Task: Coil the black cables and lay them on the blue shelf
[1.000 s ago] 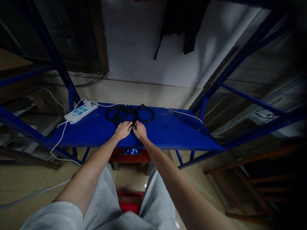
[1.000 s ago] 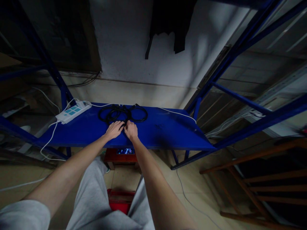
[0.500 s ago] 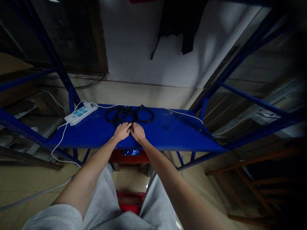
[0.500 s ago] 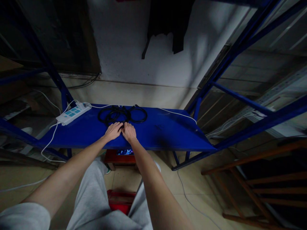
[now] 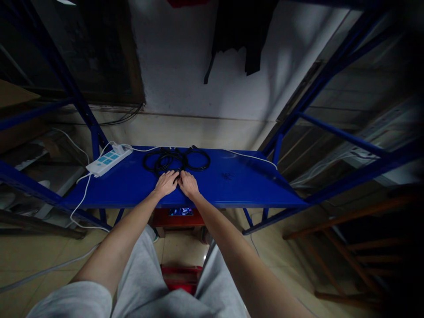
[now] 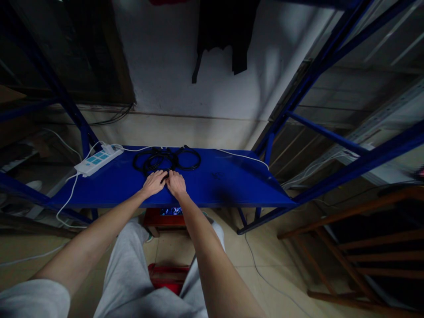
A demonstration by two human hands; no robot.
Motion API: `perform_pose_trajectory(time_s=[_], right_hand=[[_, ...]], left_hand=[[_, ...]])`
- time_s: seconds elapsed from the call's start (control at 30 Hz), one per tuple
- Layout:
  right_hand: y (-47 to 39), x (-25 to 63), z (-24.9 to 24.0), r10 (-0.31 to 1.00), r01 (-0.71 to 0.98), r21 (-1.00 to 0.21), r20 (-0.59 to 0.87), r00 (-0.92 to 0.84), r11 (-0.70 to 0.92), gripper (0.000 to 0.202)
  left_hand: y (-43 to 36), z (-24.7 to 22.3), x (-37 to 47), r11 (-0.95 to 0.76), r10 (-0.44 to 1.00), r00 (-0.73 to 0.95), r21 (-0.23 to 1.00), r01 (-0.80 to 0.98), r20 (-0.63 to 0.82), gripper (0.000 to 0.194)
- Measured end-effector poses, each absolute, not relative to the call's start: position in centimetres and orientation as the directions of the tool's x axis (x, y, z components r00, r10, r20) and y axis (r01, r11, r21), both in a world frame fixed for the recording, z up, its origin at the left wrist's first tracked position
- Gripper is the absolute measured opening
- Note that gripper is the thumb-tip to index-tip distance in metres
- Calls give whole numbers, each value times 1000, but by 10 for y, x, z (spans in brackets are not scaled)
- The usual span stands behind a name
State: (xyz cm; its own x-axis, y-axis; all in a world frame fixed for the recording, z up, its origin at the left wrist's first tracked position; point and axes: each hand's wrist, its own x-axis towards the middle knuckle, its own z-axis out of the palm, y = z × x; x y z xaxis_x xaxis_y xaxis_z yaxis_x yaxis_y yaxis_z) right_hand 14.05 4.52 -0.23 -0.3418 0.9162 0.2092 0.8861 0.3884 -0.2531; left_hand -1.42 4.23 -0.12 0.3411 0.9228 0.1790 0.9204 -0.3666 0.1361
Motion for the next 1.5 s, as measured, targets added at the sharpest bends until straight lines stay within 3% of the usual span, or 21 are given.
perform_pose_trajectory(time_s=[1.5], right_hand=[[45, 138, -1, 922, 899, -227, 192, -335, 374, 21]], left_hand=[[44, -3, -15, -374, 918, 351, 112, 921, 182, 36]])
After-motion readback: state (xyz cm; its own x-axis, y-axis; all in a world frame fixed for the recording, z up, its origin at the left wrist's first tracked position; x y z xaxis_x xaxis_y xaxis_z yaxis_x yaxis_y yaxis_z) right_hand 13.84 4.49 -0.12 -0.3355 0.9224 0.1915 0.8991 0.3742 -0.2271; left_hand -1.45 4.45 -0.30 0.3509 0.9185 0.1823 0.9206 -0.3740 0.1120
